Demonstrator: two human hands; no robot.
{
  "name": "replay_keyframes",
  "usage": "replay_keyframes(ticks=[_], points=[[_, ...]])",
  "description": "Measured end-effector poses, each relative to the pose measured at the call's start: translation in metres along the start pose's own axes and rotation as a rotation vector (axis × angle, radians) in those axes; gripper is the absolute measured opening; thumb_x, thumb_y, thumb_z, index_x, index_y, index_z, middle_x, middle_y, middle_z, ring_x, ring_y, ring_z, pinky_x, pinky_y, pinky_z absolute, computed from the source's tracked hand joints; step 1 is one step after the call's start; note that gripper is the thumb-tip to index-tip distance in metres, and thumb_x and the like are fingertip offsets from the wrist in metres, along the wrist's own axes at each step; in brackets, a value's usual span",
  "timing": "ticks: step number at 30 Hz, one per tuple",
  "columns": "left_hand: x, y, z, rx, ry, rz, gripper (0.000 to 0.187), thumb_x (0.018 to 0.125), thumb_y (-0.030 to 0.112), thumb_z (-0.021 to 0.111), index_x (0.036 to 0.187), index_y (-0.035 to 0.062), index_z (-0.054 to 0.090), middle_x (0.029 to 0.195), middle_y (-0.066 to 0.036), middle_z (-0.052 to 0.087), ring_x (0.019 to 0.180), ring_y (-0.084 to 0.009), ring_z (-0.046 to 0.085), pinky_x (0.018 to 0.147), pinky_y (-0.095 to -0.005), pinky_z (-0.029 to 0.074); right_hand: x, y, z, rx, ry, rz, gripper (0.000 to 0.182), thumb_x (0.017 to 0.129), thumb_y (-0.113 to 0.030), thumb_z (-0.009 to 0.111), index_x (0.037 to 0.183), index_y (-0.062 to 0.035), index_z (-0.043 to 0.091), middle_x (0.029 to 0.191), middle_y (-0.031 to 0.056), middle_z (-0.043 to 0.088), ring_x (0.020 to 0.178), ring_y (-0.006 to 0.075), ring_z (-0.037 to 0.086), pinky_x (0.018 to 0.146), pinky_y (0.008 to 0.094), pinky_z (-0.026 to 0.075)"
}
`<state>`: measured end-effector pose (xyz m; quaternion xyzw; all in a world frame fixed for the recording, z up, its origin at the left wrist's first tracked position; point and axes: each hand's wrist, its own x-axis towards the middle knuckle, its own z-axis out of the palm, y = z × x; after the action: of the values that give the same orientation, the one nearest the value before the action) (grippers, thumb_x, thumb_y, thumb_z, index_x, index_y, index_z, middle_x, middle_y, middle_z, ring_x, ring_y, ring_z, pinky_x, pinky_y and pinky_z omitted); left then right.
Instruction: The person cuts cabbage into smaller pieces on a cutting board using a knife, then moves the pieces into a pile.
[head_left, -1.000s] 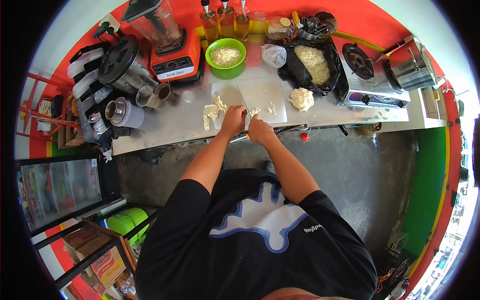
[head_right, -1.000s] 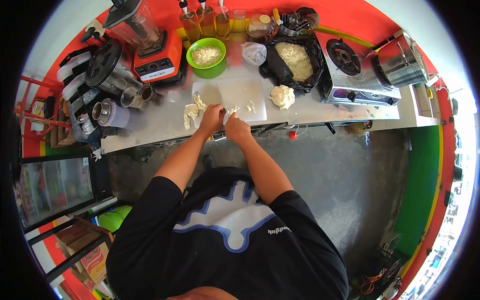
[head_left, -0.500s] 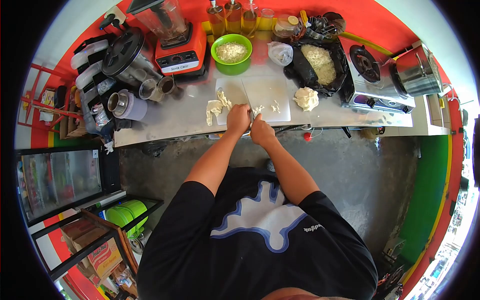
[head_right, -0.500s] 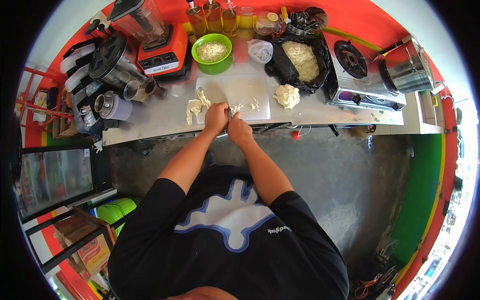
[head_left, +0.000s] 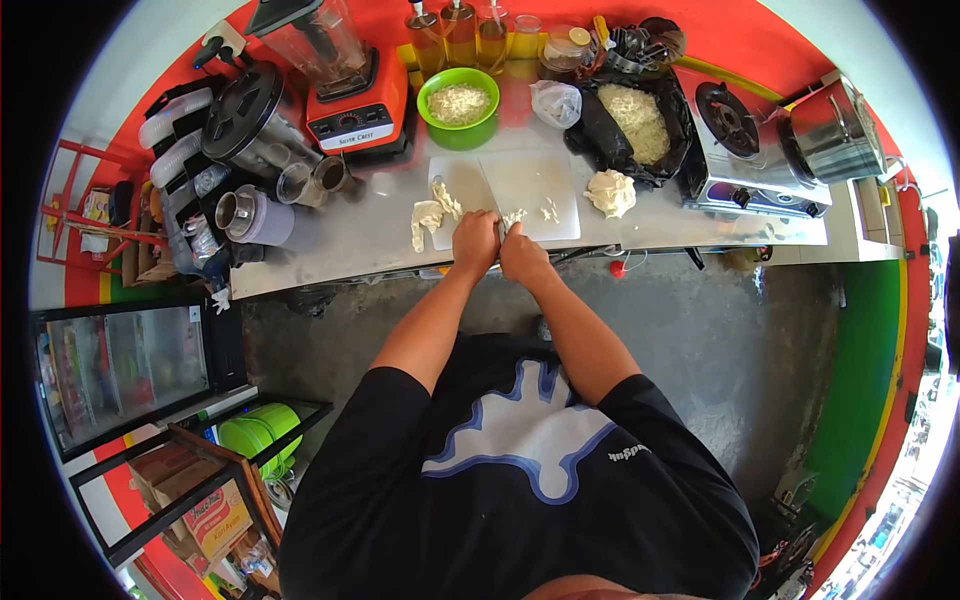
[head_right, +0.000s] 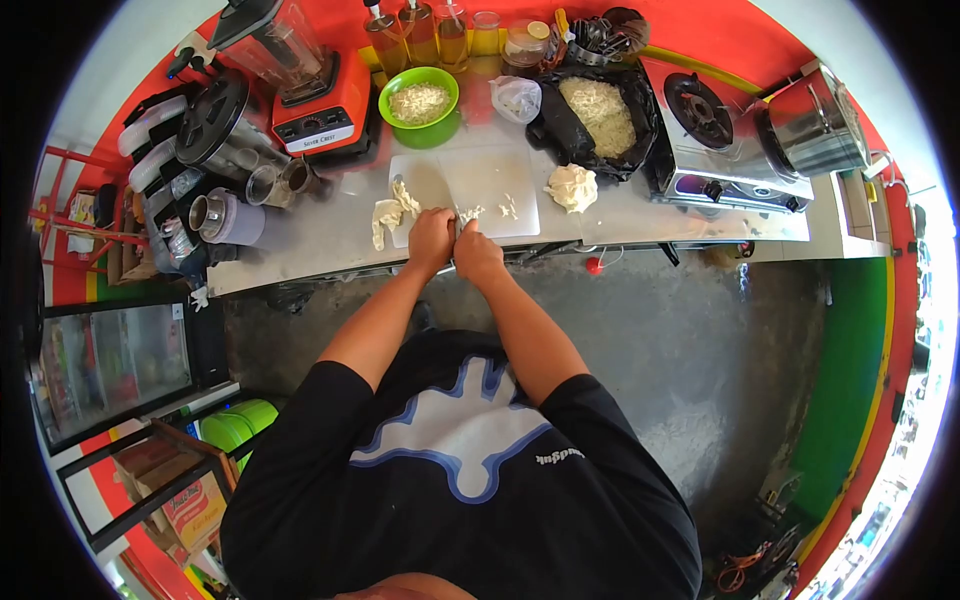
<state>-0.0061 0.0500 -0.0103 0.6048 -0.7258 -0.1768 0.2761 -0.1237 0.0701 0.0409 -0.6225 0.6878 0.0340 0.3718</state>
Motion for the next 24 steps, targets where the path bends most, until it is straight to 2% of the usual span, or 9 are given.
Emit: replay_keyframes(ticks=[6,11,15,17,24], points=[[-0.004,0.0,0.001,-0.003,0.026,-0.004,0.013,0.086,0.009,0.057,0.082,0.003,0.068,0.083,-0.015,0.066,0.086,-0.0365,0.062,0.077,-0.0475,0.051,-0.003,-0.004,-0.002,-0.071,-0.065,0.019,0.031,0.093,-0.012,0.053,0.117,0.0048,0.041,0.113,0.0328,0.066,0.11,0.0451,0.066,0.094,0.0496,0.053],[-0.004,0.001,-0.001,-0.036,0.06,0.005,0.012,0.086,0.009,0.057,0.081,0.0031,0.067,0.083,-0.014,0.066,0.086,-0.0361,0.062,0.076,-0.0475,0.051,0.004,0.001,0.012,-0.032,0.028,-0.019,0.035,0.092,-0.012,0.055,0.119,0.0072,0.043,0.113,0.0341,0.066,0.11,0.045,0.066,0.093,0.0496,0.053],[-0.003,-0.002,0.001,-0.052,0.059,0.003,0.012,0.086,0.009,0.057,0.081,0.0036,0.067,0.083,-0.013,0.066,0.085,-0.0359,0.062,0.076,-0.0475,0.051,0.003,-0.007,-0.006,-0.048,0.0,-0.004,0.032,0.092,-0.012,0.054,0.115,0.0068,0.044,0.112,0.035,0.066,0.108,0.0463,0.066,0.093,0.0503,0.053],[-0.005,-0.004,0.003,-0.026,0.046,-0.003,0.012,0.086,0.009,0.057,0.082,0.0039,0.067,0.083,-0.013,0.066,0.085,-0.0359,0.062,0.076,-0.0475,0.051,0.001,-0.005,-0.008,-0.07,-0.066,0.003,0.035,0.093,-0.014,0.053,0.119,0.0066,0.04,0.116,0.033,0.066,0.11,0.0433,0.067,0.095,0.0481,0.053],[-0.004,-0.004,-0.001,-0.049,0.034,0.017,0.013,0.087,0.009,0.056,0.086,0.0055,0.069,0.085,-0.012,0.066,0.087,-0.0353,0.062,0.078,-0.0469,0.052,0.001,0.002,0.003,-0.018,-0.029,0.018,0.037,0.092,-0.013,0.051,0.121,0.009,0.041,0.116,0.0349,0.065,0.114,0.0444,0.064,0.098,0.0482,0.051]])
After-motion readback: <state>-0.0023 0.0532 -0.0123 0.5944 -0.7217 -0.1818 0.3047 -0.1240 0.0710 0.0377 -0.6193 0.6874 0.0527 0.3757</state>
